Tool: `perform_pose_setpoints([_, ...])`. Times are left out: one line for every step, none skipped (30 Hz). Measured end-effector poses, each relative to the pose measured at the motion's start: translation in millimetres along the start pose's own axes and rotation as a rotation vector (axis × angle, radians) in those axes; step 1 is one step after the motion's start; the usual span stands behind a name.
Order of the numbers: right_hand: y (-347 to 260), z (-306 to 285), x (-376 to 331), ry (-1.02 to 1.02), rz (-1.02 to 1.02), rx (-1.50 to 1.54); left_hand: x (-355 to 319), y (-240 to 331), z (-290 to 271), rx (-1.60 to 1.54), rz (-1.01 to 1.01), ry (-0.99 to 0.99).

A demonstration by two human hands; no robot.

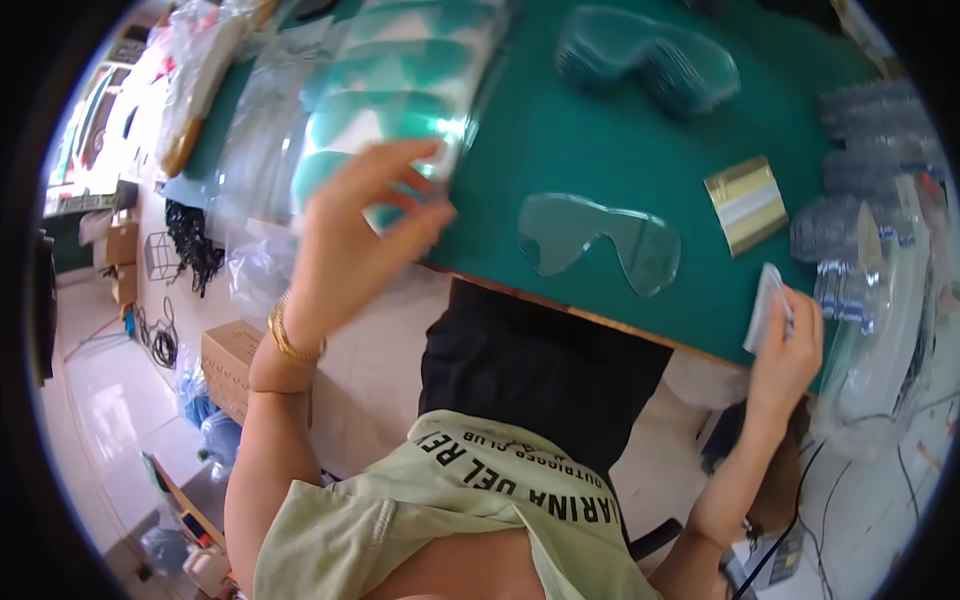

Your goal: Cleaning plastic safety visors with a wipe and inspecting them before stacking.

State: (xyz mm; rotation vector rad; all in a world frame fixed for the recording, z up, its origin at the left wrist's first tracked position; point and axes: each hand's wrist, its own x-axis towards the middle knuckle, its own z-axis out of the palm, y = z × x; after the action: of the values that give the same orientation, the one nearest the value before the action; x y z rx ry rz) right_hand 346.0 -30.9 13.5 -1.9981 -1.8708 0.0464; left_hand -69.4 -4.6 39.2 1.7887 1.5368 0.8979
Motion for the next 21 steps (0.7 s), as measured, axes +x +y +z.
perform_pose_setpoints([7,-3,0,0.078,-0.058,-0.094,11,-21,-11,0.087,0.057,0.172])
perform_pose_setpoints([7,-4,3,0.157,-0.114,-0.180,22,-35,-31,0.191,0.107,0.301])
perform_pose_setpoints([-1,-4,6,0.176,-0.132,-0.164,34,-52,-50,0.348,0.103,0.376])
perform_pose_setpoints([-13,-5,8,0.215,-0.110,-0.085,41,-79,-63,0.478,0.090,0.443])
perform_pose_setpoints([-25,-7,9,0.249,-0.082,-0.008,47,-99,-75,0.605,0.076,0.503])
perform_pose_setpoints([-38,-7,12,0.261,-0.089,-0.002,53,-103,-85,0.609,0.082,0.517])
perform_pose_setpoints([-53,-7,16,0.233,-0.159,0.041,57,-104,-93,0.409,-0.090,0.367])
perform_pose_setpoints([-69,-8,21,0.204,-0.228,0.081,61,-107,-102,0.207,-0.256,0.212])
perform_pose_setpoints([-90,-8,30,0.221,-0.306,0.114,65,-120,-107,0.123,-0.256,0.223])
perform_pose_setpoints([-113,-7,39,0.213,-0.358,0.204,65,-123,-113,0.122,-0.254,0.228])
perform_pose_setpoints([-137,-5,48,0.201,-0.414,0.297,63,-125,-120,-0.032,-0.287,0.154])
perform_pose_setpoints([-163,-1,58,0.164,-0.475,0.381,58,-125,-125,-0.186,-0.321,0.082])
perform_pose_setpoints([-187,3,67,0.131,-0.528,0.456,57,-120,-123,-0.257,-0.320,0.121])
perform_pose_setpoints([-211,9,76,0.058,-0.567,0.562,54,-118,-127,-0.256,-0.319,0.129])
perform_pose_setpoints([-235,22,84,0.011,-0.639,0.666,50,-118,-132,-0.359,-0.303,0.115])
perform_pose_setpoints([-254,34,95,-0.035,-0.734,0.684,51,-116,-134,-0.466,-0.279,0.090])
perform_pose_setpoints([-272,49,107,-0.082,-0.821,0.721,52,-105,-132,-0.540,-0.268,0.093])
perform_pose_setpoints([-293,65,116,-0.087,-0.899,0.726,52,-98,-132,-0.537,-0.265,0.095])
perform_pose_setpoints([-312,80,124,-0.092,-0.977,0.727,54,-92,-131,-0.503,-0.227,0.072])
perform_pose_setpoints([-329,92,128,-0.092,-0.989,0.705,55,-87,-130,-0.469,-0.190,0.052])
perform_pose_setpoints([-345,99,131,-0.115,-0.966,0.692,55,-84,-129,-0.476,-0.134,0.062])
